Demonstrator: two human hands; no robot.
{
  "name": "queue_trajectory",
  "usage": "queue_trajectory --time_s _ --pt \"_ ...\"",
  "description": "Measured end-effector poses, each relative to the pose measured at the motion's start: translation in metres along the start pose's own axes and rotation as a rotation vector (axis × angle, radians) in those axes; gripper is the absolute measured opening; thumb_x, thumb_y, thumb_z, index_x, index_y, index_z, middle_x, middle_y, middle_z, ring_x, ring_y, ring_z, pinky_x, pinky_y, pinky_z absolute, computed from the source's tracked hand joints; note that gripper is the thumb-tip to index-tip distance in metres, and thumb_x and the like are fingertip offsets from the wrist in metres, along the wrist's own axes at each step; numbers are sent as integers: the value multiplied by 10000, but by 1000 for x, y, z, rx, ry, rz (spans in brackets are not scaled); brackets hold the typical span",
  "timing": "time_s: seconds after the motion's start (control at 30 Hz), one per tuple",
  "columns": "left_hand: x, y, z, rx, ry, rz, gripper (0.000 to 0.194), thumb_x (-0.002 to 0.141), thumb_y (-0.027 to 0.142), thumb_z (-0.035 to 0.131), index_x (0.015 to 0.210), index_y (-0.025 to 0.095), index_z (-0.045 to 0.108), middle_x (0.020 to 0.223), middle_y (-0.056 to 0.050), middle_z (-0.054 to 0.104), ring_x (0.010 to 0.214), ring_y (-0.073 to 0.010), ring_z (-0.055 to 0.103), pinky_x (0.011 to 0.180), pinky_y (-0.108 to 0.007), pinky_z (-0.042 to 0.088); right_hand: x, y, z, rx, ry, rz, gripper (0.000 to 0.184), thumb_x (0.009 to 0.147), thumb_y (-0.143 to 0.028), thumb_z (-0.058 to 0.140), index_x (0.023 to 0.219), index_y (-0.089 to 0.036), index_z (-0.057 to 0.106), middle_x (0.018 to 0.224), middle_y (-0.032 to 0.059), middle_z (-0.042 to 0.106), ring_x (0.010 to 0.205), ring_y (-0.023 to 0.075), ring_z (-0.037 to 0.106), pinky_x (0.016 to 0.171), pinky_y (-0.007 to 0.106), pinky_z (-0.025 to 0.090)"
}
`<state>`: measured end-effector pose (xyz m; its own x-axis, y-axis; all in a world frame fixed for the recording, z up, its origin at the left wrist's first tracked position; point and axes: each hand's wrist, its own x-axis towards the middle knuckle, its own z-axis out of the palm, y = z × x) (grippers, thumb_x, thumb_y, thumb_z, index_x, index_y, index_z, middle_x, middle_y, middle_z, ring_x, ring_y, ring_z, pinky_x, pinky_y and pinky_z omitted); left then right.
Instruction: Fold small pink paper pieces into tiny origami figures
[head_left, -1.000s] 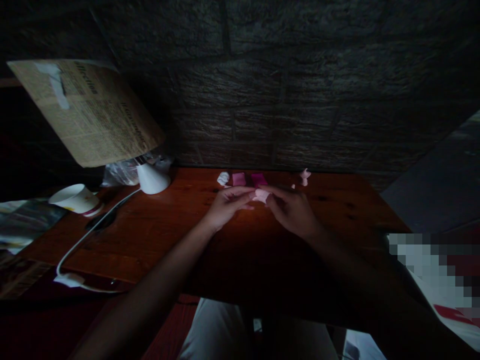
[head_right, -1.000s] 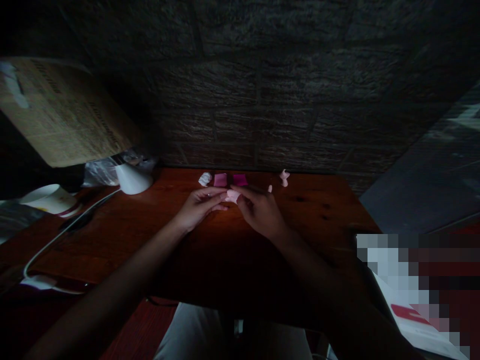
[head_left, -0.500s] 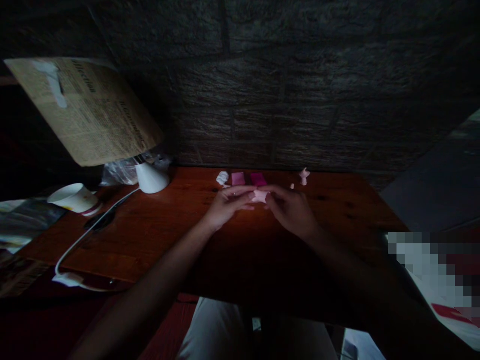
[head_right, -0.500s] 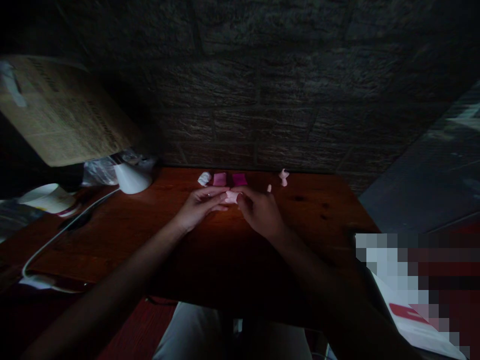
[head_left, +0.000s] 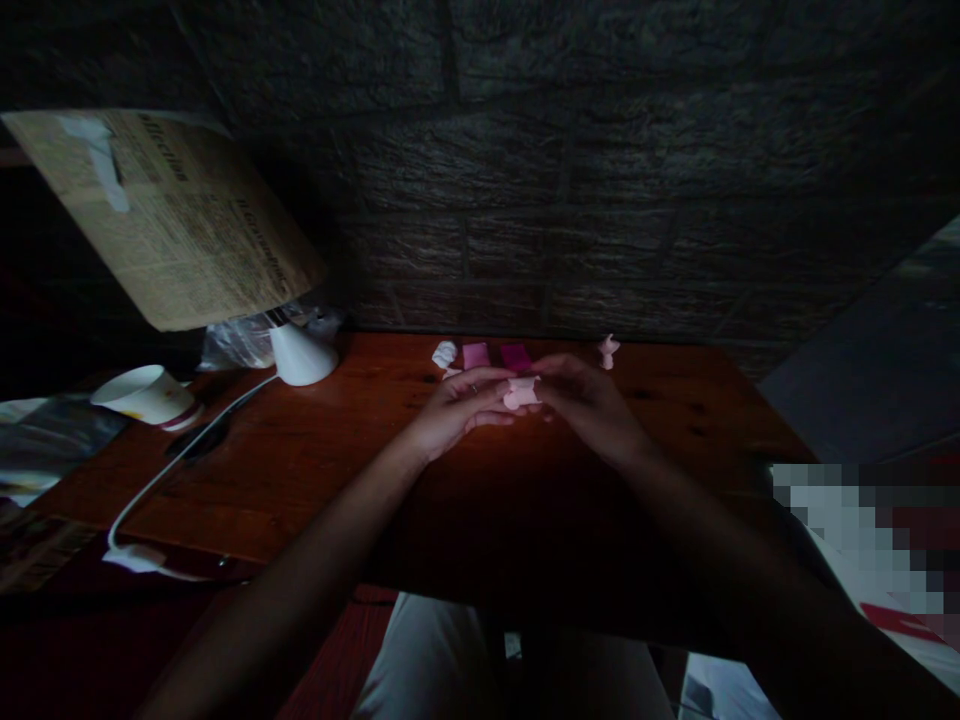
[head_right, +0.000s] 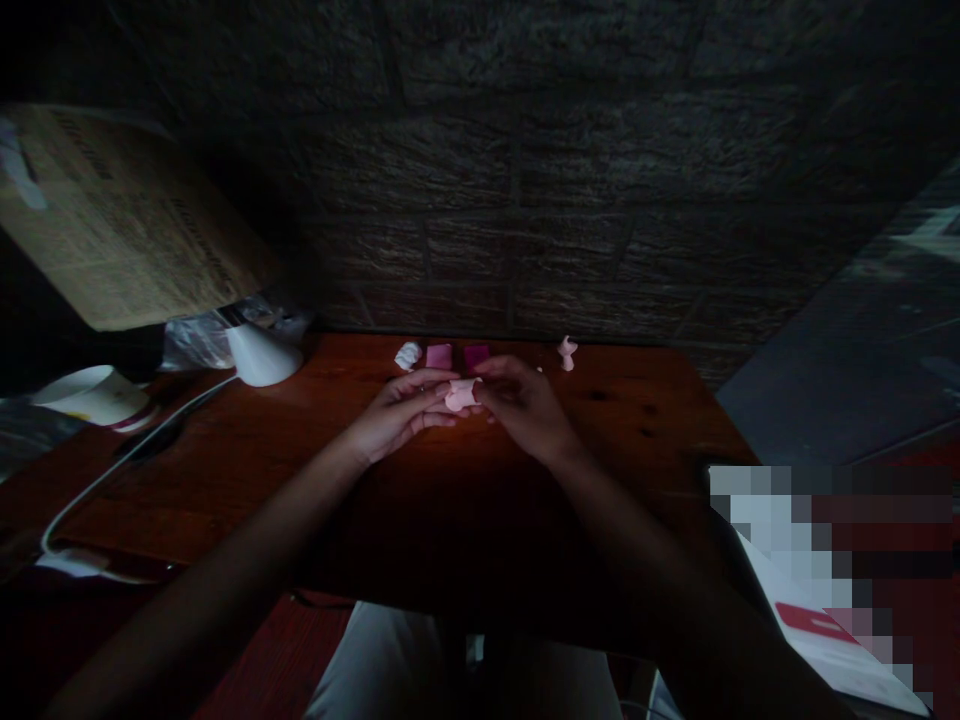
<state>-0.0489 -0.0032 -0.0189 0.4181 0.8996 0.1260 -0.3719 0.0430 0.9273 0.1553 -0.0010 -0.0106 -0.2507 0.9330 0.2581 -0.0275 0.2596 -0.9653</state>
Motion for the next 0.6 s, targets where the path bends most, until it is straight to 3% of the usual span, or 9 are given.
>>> queue_trajectory --time_s 0.1,0.23,0.4,0.6 --pt "0 2 0 -32 41 -28 307 806 288 851 1065 156 751 966 -77 805 787 -178 788 709 -232 628 -1 -7 1 -3 66 2 254 814 -408 735 954 -211 657 811 7 704 634 140 647 551 266 489" --pt "0 3 -1 -50 97 -61 257 851 257 808 1068 151 719 967 -69 800 758 -161 785 720 -237 632 -5 -15 4 -134 115 -101 244 864 -448 711 879 -207 674 726 -10 663 585 120 570 575 275 464" --pt "0 3 0 -65 103 -52 210 851 232 800 1032 153 731 929 -56 796 756 -148 779 692 -205 625 -9 -14 9 -223 -11 -129 232 890 -442 698 920 -214 734 784 13 715 711 153 623 681 301 479" --pt "1 2 1 -57 128 -64 207 832 203 813 1018 154 736 932 -41 787 747 -133 771 689 -201 629 -10 -13 7 -212 -182 -75 249 918 -437 663 963 -209 752 809 4 712 702 137 590 669 289 445"
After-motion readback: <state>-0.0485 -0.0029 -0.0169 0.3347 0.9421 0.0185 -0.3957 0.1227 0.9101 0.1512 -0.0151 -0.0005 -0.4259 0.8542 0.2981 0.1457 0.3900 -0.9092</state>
